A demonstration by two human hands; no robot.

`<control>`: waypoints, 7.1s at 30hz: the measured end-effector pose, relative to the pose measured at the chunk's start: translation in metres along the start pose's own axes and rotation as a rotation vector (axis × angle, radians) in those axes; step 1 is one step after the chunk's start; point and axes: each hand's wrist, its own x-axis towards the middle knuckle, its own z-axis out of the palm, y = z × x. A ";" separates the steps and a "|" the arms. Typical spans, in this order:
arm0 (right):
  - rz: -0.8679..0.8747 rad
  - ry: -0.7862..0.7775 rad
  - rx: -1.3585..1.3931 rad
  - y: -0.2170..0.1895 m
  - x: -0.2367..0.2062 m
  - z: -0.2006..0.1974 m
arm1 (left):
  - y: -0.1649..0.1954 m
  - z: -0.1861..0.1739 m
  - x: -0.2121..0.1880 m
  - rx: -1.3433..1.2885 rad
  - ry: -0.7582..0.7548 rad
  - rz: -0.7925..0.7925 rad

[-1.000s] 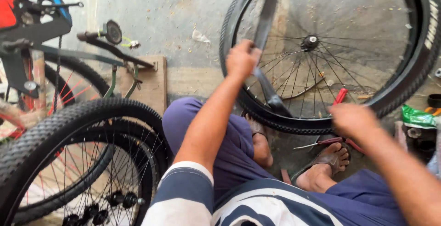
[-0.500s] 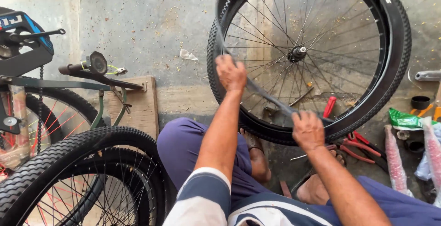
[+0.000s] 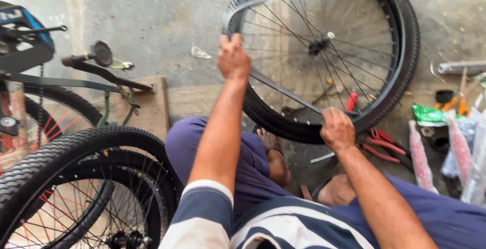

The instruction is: The person removes the inner tube from a bicycle tire, then uses a yellow cloth to wipe the rim and hub area. The person manipulates the tire and rim by hand throughout the process.

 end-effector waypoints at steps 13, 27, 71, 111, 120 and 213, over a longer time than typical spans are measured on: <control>-0.027 -0.254 0.184 0.024 -0.008 -0.019 | -0.015 0.094 -0.195 0.336 -0.192 1.326; 0.009 -0.673 0.038 0.038 -0.010 0.014 | -0.017 0.140 -0.184 0.258 -0.744 1.154; 0.452 -1.255 0.618 0.032 0.049 0.003 | 0.001 0.038 -0.103 0.500 -1.090 1.197; 0.049 -0.882 0.533 -0.049 0.078 0.010 | -0.059 0.039 -0.105 -0.536 -0.113 -0.776; 0.386 -0.009 0.268 0.072 0.179 -0.006 | -0.054 0.020 -0.084 -1.188 -0.157 -0.536; -0.129 0.357 0.895 -0.128 0.108 -0.173 | 0.370 -0.258 -0.071 -0.026 -0.041 0.880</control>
